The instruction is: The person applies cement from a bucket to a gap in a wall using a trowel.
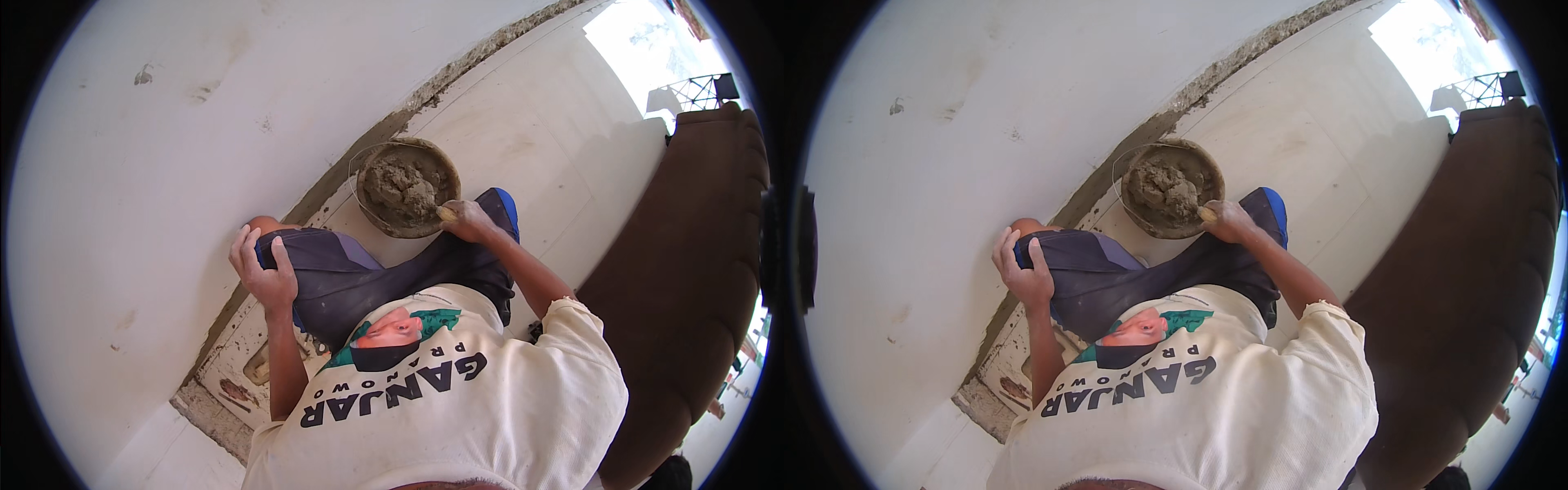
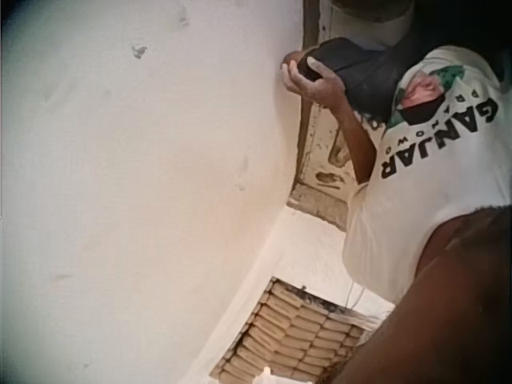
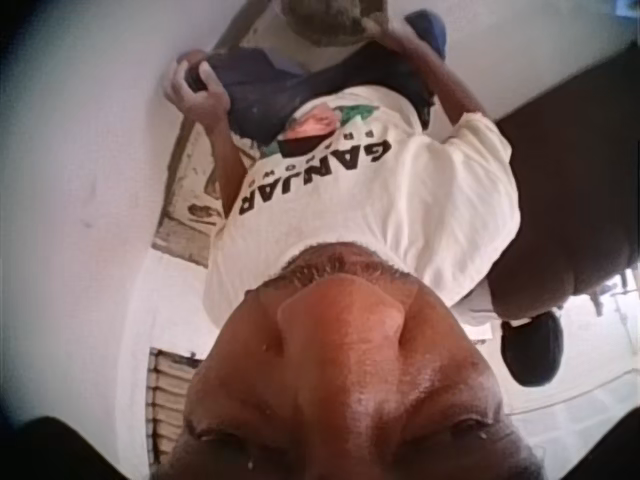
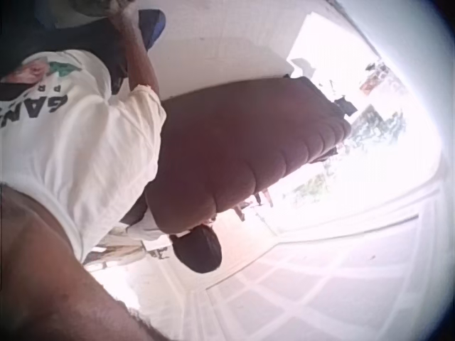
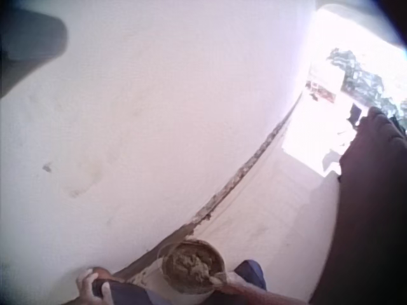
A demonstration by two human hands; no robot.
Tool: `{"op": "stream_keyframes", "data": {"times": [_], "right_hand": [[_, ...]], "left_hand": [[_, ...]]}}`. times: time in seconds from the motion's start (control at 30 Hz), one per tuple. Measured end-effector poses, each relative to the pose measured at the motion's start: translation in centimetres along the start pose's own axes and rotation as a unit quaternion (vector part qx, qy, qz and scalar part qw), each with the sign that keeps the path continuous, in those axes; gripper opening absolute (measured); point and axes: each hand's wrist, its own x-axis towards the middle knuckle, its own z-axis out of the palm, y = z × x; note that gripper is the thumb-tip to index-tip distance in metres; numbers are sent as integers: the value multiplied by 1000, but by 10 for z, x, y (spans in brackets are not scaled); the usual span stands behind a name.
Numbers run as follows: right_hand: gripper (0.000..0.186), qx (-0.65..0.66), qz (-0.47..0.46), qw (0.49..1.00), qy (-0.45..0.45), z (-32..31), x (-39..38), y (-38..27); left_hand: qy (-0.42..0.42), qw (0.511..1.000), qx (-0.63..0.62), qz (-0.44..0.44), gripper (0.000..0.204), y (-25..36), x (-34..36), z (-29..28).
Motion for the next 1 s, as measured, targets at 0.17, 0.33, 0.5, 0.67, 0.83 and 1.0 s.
{"op": "stream_keyframes", "data": {"times": [0.17,0.33,0.5,0.67,0.83,1.0], "right_hand": [[45,86,49,995,3,-37,-32,-7],[38,297,142,944,30,-51,-60,-12],[36,351,137,908,183,-48,-60,3],[33,531,112,796,270,-52,-42,4],[36,642,119,666,359,-74,-32,13],[42,587,141,628,491,-74,10,21]], "left_hand": [[-20,1000,8,-8,35,10,4,0],[-39,996,72,37,38,24,8,3],[-59,998,-12,26,42,53,21,43],[-234,954,-81,-169,69,54,1,139],[-356,882,-4,-310,88,51,-38,221],[-349,798,-161,-464,77,-17,-70,254]]}}
